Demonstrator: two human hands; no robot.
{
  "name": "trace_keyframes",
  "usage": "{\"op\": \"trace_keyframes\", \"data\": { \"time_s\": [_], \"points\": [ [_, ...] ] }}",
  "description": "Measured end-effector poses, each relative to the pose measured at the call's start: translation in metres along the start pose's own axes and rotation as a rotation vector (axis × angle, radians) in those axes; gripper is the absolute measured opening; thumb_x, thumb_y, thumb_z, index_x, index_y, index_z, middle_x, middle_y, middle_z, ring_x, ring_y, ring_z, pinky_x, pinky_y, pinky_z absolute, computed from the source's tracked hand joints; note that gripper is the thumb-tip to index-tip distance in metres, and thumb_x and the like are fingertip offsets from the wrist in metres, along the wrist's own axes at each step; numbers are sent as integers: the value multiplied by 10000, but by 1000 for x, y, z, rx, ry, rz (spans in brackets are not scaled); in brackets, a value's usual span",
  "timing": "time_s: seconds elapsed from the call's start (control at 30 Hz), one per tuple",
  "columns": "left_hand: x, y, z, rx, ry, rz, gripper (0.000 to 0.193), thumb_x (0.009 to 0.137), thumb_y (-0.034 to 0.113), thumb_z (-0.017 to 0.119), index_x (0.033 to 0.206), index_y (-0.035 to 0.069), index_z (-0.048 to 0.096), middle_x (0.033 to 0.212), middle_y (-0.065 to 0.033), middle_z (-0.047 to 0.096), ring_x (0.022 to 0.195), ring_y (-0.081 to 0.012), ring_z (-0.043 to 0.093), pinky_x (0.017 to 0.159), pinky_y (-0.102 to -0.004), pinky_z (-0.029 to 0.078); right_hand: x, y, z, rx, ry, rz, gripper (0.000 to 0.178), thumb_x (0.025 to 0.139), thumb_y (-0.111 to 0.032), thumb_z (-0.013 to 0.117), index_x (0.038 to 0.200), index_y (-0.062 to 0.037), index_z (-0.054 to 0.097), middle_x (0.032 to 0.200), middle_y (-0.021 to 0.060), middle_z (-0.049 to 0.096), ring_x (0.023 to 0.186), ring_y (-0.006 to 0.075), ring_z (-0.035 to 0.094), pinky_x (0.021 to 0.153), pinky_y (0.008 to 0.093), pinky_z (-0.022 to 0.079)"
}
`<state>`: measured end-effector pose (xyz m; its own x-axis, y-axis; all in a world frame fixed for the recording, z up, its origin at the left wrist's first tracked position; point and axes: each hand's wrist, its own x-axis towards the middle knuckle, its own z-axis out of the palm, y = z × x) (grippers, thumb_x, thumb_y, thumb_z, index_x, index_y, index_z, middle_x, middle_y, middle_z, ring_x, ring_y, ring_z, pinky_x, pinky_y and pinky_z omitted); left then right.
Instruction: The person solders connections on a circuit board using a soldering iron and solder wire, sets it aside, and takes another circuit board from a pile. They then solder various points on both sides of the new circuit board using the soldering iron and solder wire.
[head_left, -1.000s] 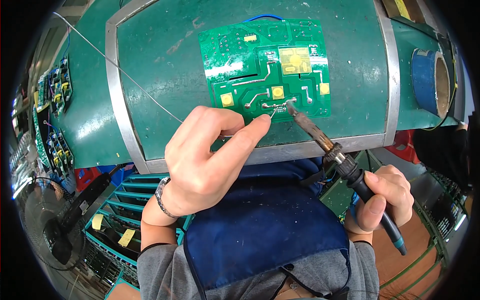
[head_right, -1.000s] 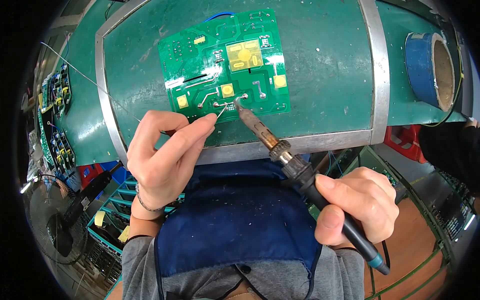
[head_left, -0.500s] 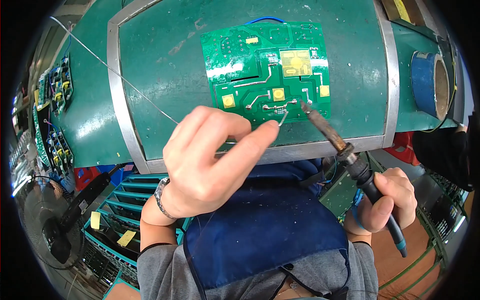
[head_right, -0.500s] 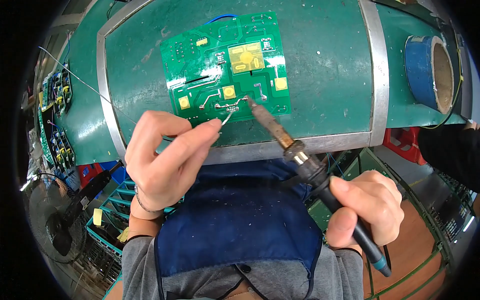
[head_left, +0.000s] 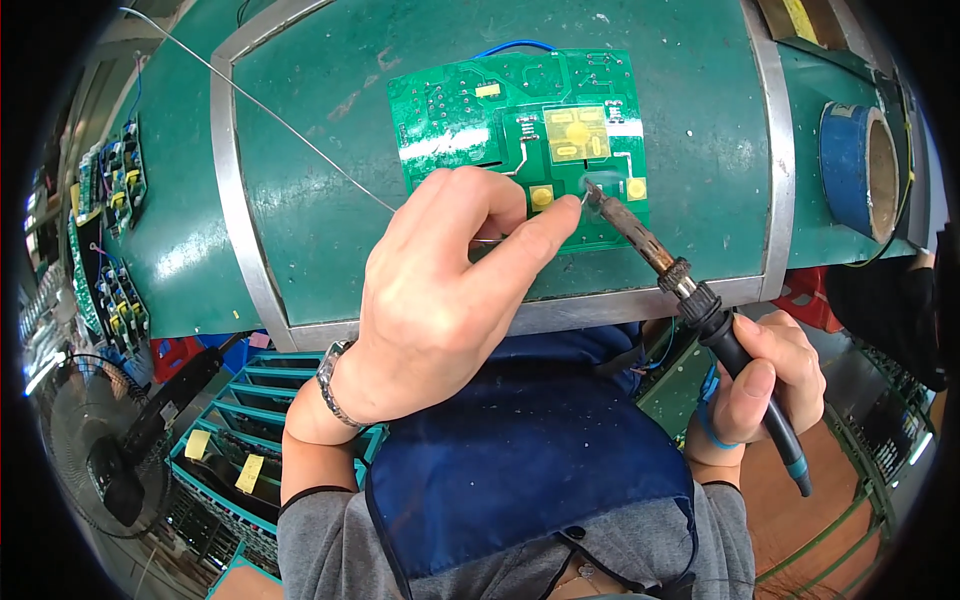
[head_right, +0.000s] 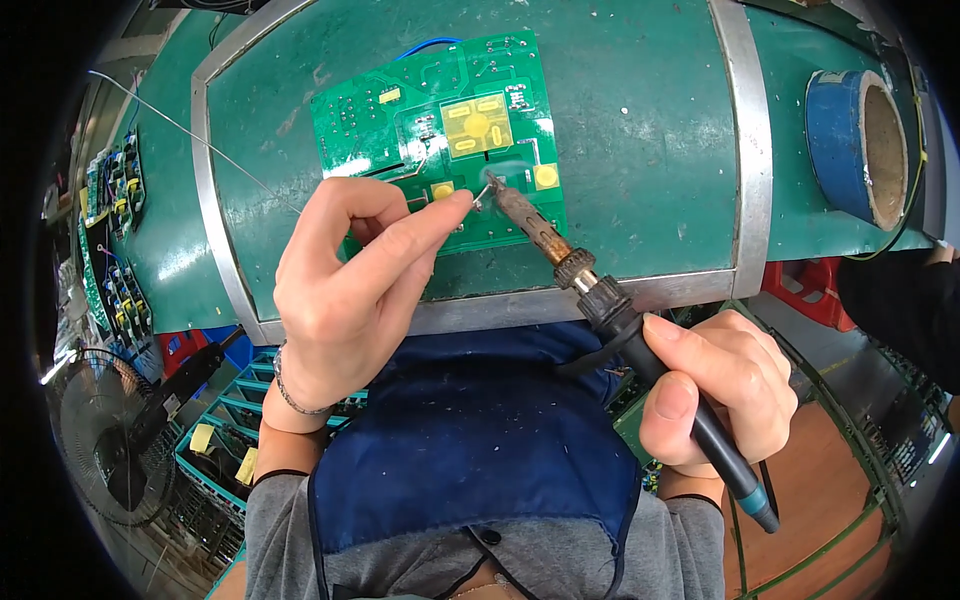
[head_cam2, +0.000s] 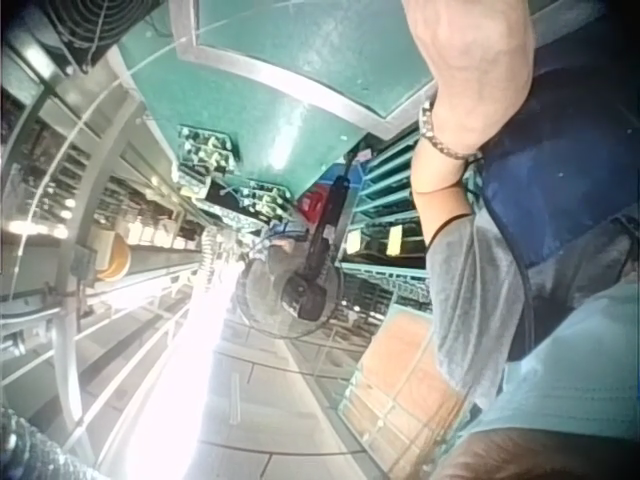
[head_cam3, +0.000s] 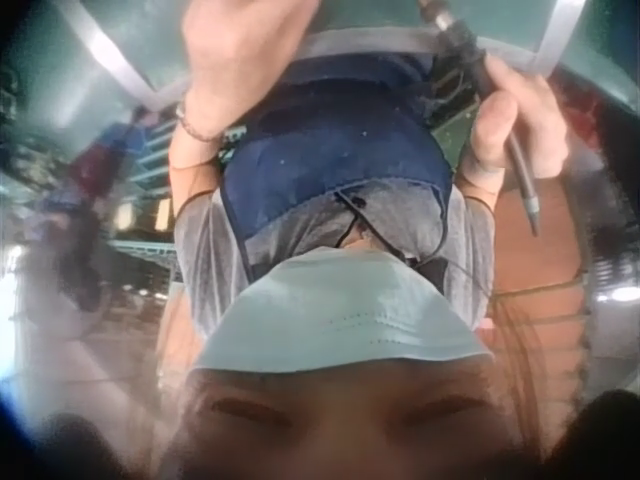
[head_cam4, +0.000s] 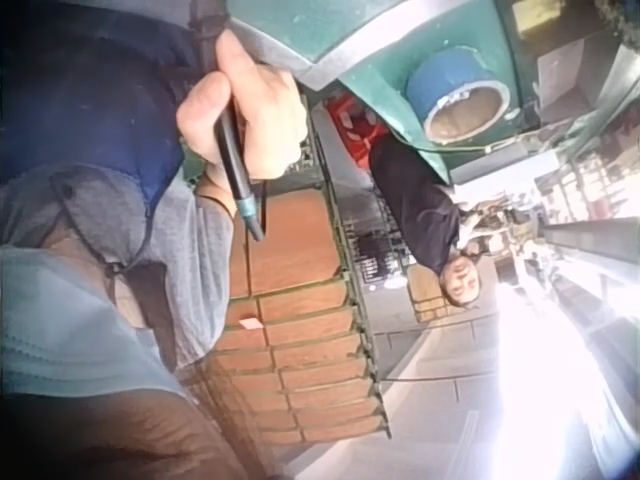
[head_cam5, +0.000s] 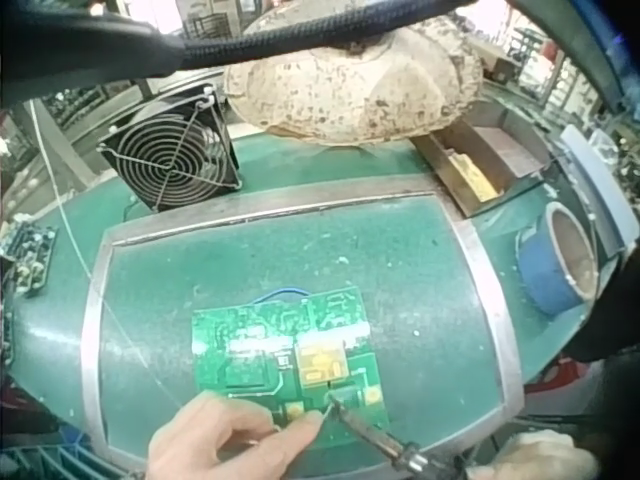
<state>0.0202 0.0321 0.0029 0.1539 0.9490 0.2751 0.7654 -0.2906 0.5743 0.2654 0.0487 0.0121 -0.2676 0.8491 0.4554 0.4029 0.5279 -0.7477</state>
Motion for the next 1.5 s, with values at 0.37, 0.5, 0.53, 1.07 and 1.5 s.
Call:
{"op": "trace_keyframes", "data": {
  "time_s": [0.37,0.5,0.53,1.07,1.5],
  "points": [
    [1,-1,10,29,36,107,373,632,-77,701,983,48,710,792,-56,537,675,-194,542,561,-289,453,-1,2,-7,-21,-3,-23,258,856,-248,637,848,9,659,568,50,590,419,150,508,418,252,397],
    [2,0,7,103,41,139,359,614,-67,708,953,54,717,774,-51,544,673,-188,553,544,-286,456,4,3,-5,5,13,-21,272,849,-263,643,822,7,660,549,39,577,414,145,506,415,251,395],
    [2,2,6,101,41,141,359,614,-67,708,953,54,717,774,-51,544,673,-188,553,544,-286,456,4,3,-7,0,10,-20,278,847,-271,645,816,5,661,540,33,570,413,143,507,414,250,395],
    [-20,20,-1,-242,-185,27,353,638,-56,735,971,58,718,761,-36,500,599,-137,540,487,-262,439,1,2,-17,-5,-4,-40,284,852,-279,653,811,2,657,514,22,549,403,137,508,402,240,385],
    [-1,9,-8,-43,115,-110,311,711,-97,712,973,69,730,804,-50,514,657,-120,533,540,-234,438,-1,-5,-16,-41,36,-194,260,868,-214,620,869,45,641,599,61,581,413,144,485,374,248,351]
  ]
}}
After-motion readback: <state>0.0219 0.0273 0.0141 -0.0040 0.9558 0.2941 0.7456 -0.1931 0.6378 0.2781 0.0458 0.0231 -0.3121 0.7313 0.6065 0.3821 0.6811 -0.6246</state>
